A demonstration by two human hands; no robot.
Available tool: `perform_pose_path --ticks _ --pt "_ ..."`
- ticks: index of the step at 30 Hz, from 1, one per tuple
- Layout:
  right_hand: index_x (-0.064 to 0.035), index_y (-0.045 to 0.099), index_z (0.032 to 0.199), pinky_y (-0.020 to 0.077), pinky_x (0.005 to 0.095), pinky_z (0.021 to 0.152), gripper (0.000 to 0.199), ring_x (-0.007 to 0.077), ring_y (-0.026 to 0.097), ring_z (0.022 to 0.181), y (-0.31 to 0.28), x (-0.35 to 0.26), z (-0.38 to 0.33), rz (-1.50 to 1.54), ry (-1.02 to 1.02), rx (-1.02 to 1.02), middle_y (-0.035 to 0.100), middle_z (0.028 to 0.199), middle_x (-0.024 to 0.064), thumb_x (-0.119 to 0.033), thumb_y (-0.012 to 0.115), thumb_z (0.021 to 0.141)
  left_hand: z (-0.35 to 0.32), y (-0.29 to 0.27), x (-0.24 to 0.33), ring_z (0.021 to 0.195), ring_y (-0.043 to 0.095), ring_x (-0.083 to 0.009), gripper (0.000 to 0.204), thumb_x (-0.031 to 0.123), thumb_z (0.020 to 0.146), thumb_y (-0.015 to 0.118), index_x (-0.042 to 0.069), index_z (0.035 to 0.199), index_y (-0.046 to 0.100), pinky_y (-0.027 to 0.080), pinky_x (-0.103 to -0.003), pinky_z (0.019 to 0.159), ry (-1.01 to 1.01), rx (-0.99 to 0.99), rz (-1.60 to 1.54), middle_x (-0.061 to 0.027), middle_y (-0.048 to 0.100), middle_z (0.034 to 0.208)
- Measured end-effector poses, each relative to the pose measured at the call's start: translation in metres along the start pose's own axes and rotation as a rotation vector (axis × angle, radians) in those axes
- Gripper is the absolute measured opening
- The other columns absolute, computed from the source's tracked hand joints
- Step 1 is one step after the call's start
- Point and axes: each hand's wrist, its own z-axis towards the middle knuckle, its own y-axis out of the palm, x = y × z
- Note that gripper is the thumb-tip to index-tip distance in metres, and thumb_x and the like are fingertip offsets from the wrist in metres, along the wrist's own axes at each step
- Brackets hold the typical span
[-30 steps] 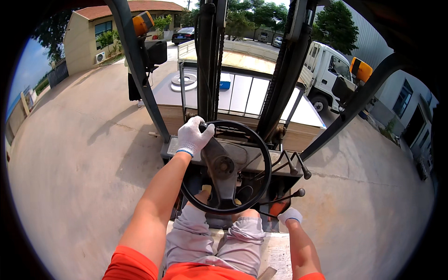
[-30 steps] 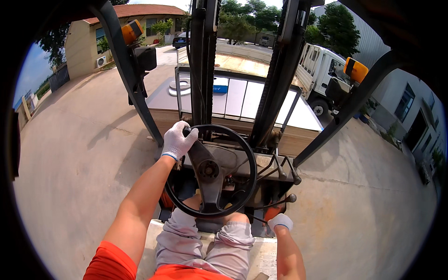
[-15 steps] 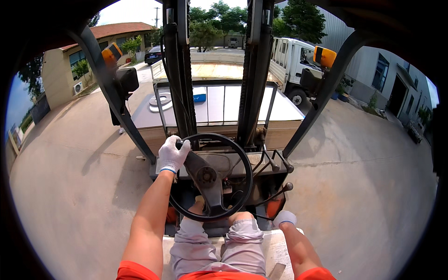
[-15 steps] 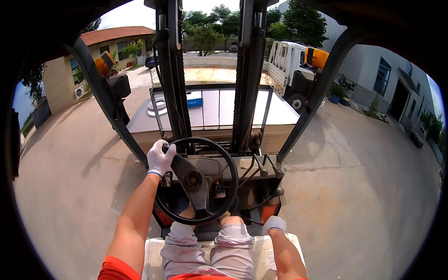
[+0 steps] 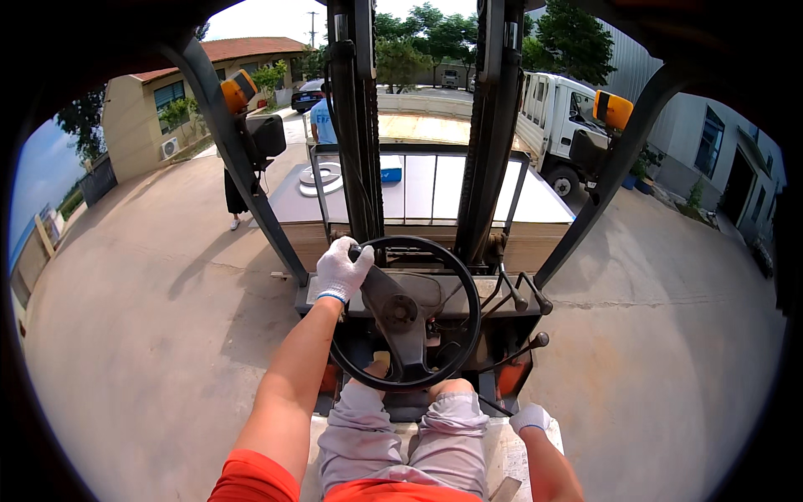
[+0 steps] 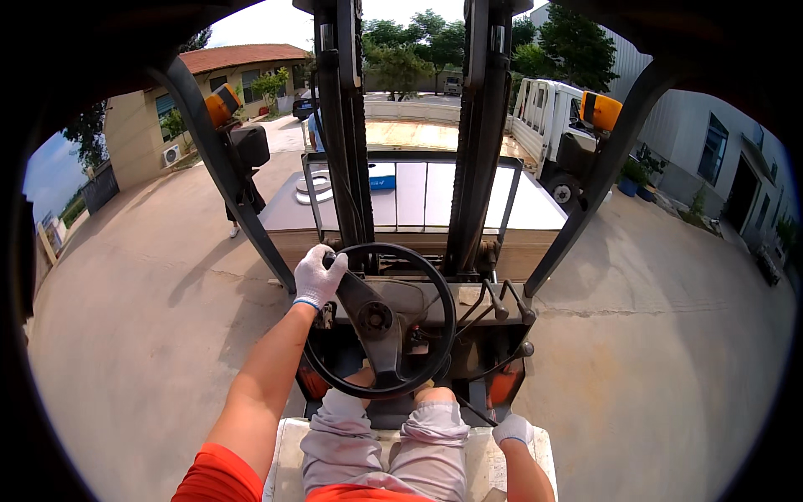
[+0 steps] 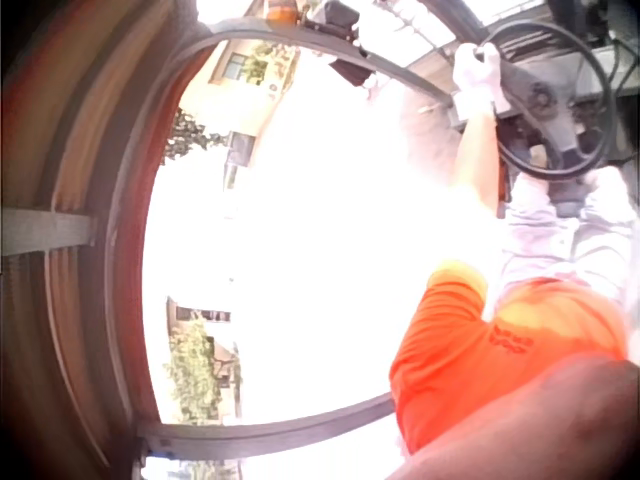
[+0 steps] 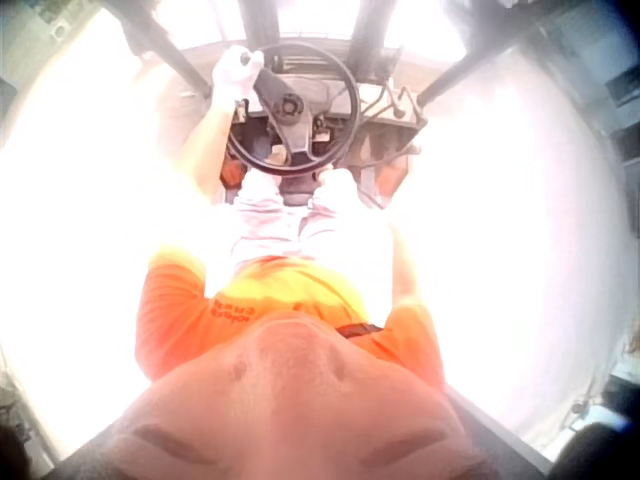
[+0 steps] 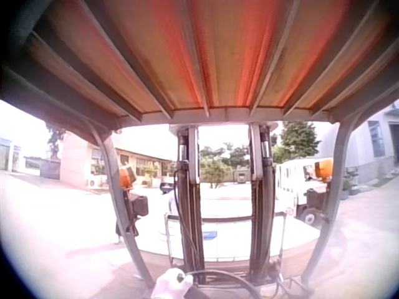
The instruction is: The person drives a forklift in an outdoor industrial yard, operating the steering wheel and levers to maneuver near wooden boards on a truck and other structures.
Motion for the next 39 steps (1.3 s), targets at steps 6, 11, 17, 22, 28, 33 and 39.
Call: perform_pose_path --ticks 6,11,17,22,28,33,39 --pt "-0.0091 0.087 0.109 0.0614 0.0436 0.097 0.038 0.0366 0.078 0.115 0.016 0.002 0.019 -0.047 0.025 0.0 0.081 0.12 0.0201 -0.034 0.077 0.083 0.002 -0.004 0.006 0.093 0.074 -0.0412 0.047 0.052 0.089 0.075 0.006 0.097 0.073 0.059 -0.049 0.083 -0.014 -0.004 0.001 -0.017 0.074 0.096" --pt "-0.0082 0.087 0.108 0.0627 0.0432 0.095 0.043 0.0361 0.079 0.112 0.008 0.001 0.013 -0.045 0.071 0.017 0.081 0.119 0.0188 -0.04 0.085 0.079 0.003 0.0 0.005 0.094 0.074 -0.0411 0.05 0.056 0.089 0.074 0.006 0.095 0.07 0.06 -0.049 0.084 -0.006 -0.018 -0.026 -0.0171 0.074 0.099" --pt "-0.0077 0.087 0.107 0.0628 0.0435 0.095 0.045 0.0372 0.079 0.112 0.011 0.0 0.021 -0.1 0.044 0.011 0.081 0.118 0.0201 -0.04 0.089 0.076 0.004 -0.004 0.007 0.089 0.075 -0.0398 0.046 0.053 0.09 0.073 0.007 0.091 0.069 0.061 -0.048 0.08 0.014 -0.003 -0.006 -0.0166 0.074 0.096" --pt "-0.006 0.086 0.106 0.0628 0.0454 0.094 0.046 0.0389 0.078 0.111 0.005 -0.001 0.013 -0.068 0.054 -0.003 0.081 0.117 0.0216 -0.038 0.09 0.074 0.005 -0.002 0.005 0.086 0.073 -0.0385 0.047 0.053 0.089 0.073 0.006 0.093 0.069 0.059 -0.047 0.079 0.014 -0.018 -0.01 -0.0162 0.072 0.095" --pt "-0.0042 0.085 0.108 0.0627 0.0461 0.095 0.048 0.0397 0.078 0.112 0.0 -0.002 0.004 -0.033 0.057 0.034 0.08 0.117 0.0227 -0.037 0.092 0.074 0.003 -0.005 0.009 0.09 0.074 -0.0399 0.043 0.05 0.089 0.073 0.007 0.09 0.068 0.06 -0.048 0.081 -0.007 -0.013 -0.01 -0.018 0.073 0.096" --pt "-0.0038 0.085 0.109 0.0626 0.0458 0.095 0.05 0.0395 0.078 0.113 -0.01 -0.009 -0.006 -0.011 0.051 0.044 0.08 0.117 0.0237 -0.037 0.093 0.073 0.003 -0.005 0.004 0.091 0.075 -0.0397 0.045 0.052 0.089 0.072 0.007 0.092 0.068 0.06 -0.049 0.082 0.0 -0.011 0.011 -0.0183 0.073 0.097" --pt "-0.004 0.085 0.109 0.0628 0.0456 0.094 0.05 0.0388 0.078 0.113 -0.005 -0.007 0.002 -0.027 0.05 0.031 0.08 0.118 0.0234 -0.037 0.093 0.072 0.003 -0.003 -0.001 0.093 0.074 -0.0408 0.047 0.054 0.09 0.072 0.007 0.095 0.071 0.06 -0.049 0.084 0.008 0.01 0.002 -0.0166 0.074 0.098"
